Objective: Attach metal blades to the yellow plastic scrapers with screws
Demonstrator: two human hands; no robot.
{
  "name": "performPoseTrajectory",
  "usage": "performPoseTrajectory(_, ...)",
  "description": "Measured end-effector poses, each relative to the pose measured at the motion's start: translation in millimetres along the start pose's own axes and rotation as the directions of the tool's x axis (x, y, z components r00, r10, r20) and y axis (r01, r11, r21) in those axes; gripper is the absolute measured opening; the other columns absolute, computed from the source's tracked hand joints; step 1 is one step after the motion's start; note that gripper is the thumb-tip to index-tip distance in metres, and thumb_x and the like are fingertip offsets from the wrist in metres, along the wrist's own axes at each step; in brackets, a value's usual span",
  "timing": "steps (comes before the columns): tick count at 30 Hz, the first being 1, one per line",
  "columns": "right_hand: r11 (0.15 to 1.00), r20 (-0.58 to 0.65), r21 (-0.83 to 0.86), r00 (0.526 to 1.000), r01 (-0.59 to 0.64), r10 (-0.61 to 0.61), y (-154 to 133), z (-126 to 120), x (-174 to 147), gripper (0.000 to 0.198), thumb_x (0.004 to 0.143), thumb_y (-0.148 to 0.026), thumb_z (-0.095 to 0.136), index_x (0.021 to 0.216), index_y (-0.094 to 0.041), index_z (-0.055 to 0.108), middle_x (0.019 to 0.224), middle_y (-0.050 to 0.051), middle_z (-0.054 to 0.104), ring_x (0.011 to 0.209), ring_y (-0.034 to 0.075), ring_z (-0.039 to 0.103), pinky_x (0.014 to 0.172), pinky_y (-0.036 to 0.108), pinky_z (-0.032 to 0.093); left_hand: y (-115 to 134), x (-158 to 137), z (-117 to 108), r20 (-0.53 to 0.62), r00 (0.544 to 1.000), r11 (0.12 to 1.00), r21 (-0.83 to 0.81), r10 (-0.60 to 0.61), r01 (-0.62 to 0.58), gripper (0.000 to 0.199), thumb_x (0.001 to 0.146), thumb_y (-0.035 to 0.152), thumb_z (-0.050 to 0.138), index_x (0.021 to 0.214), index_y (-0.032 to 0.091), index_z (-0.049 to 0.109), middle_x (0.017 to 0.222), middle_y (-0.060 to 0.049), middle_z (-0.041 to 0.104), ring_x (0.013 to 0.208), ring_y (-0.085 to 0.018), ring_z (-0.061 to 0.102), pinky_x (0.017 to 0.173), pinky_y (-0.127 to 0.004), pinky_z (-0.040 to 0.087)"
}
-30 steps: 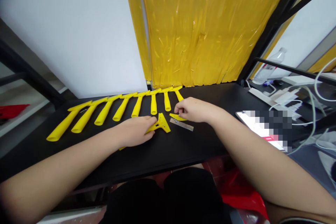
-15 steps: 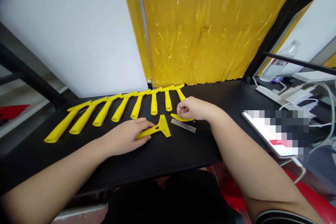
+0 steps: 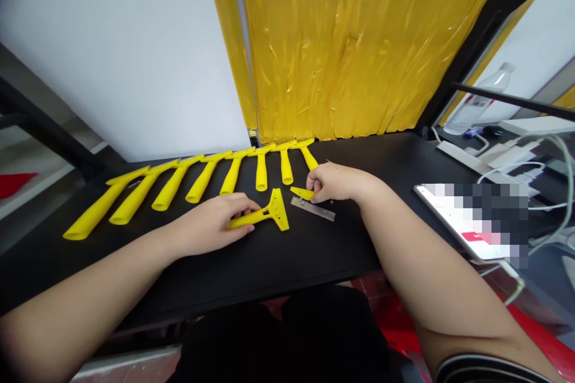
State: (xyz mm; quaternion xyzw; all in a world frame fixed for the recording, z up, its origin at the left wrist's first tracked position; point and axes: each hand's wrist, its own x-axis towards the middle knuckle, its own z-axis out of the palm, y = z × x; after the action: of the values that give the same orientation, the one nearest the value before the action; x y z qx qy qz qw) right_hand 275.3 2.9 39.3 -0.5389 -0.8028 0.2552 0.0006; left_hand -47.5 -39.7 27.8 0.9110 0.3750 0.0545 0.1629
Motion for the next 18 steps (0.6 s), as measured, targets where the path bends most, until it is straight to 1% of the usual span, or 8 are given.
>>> performPoseTrajectory(7,1.000,-0.005,-0.028,1.000,0.000,0.000,-5.2,-2.0,-1.9,0.020,0.080,-0.023,0.071,0.099,-0.019,0.075,0.084,0.002,0.077,0.070,0.017,0.068,0.064,0.028,0.048,-0.7,-0.8,1.4,-0.050,0.999,0.991,-0.132,0.011,-0.018,0.032,0.094,0.033,0.066,0.124,0.023,0.068,0.109,-0.005,0.066,0.098,-0.022,0.065,0.089,-0.037,0.053)
performPoseTrajectory(9,0.999,-0.029,-0.038,0.999,0.021,-0.022,-4.0,-2.5,-2.3,0.015,0.081,-0.022,0.069,0.094,-0.019,0.075,0.083,0.002,0.076,0.070,0.017,0.067,0.064,0.028,0.048,-1.4,-0.9,2.3,-0.063,0.998,0.982,-0.188,0.007,-0.018,0.033,0.093,0.032,0.067,0.125,0.024,0.068,0.108,-0.004,0.065,0.096,-0.021,0.064,0.087,-0.037,0.053)
performPoseTrajectory(12,0.995,-0.100,-0.072,0.993,0.063,-0.070,-1.7,-3.9,-3.1,0.007,0.082,-0.022,0.066,0.084,-0.019,0.072,0.079,0.002,0.074,0.070,0.017,0.065,0.065,0.029,0.046,-3.2,-0.7,4.3,-0.071,0.997,0.958,-0.285,0.008,-0.028,0.035,0.092,0.033,0.068,0.126,0.024,0.067,0.110,-0.004,0.063,0.097,-0.021,0.063,0.088,-0.037,0.054)
performPoseTrajectory(14,0.994,-0.135,-0.092,0.988,0.058,-0.070,-1.5,-5.1,-4.2,0.006,0.083,-0.022,0.065,0.080,-0.020,0.070,0.077,0.002,0.072,0.068,0.017,0.063,0.064,0.029,0.044,-4.2,-0.6,5.7,-0.067,0.998,0.938,-0.346,0.001,-0.024,0.037,0.092,0.035,0.069,0.128,0.024,0.066,0.112,-0.005,0.063,0.097,-0.021,0.064,0.086,-0.037,0.056)
performPoseTrajectory(16,0.994,-0.137,-0.107,0.990,0.024,-0.039,-2.7,-6.2,-5.5,0.007,0.082,-0.022,0.065,0.078,-0.020,0.069,0.077,0.002,0.072,0.068,0.017,0.062,0.064,0.030,0.043,-4.2,-0.3,6.6,-0.040,0.998,0.916,-0.400,-0.041,0.022,0.041,0.092,0.038,0.070,0.130,0.023,0.065,0.112,-0.006,0.064,0.090,-0.019,0.064,0.078,-0.035,0.057)
performPoseTrajectory(18,0.992,-0.134,-0.127,0.991,-0.020,0.003,-4.4,-7.0,-6.4,0.008,0.082,-0.020,0.065,0.075,-0.019,0.068,0.078,0.002,0.072,0.069,0.017,0.063,0.065,0.030,0.043,-3.3,0.3,7.1,0.026,0.994,0.873,-0.477,-0.104,0.104,0.045,0.094,0.043,0.070,0.134,0.023,0.063,0.109,-0.005,0.065,0.080,-0.017,0.063,0.069,-0.033,0.057)
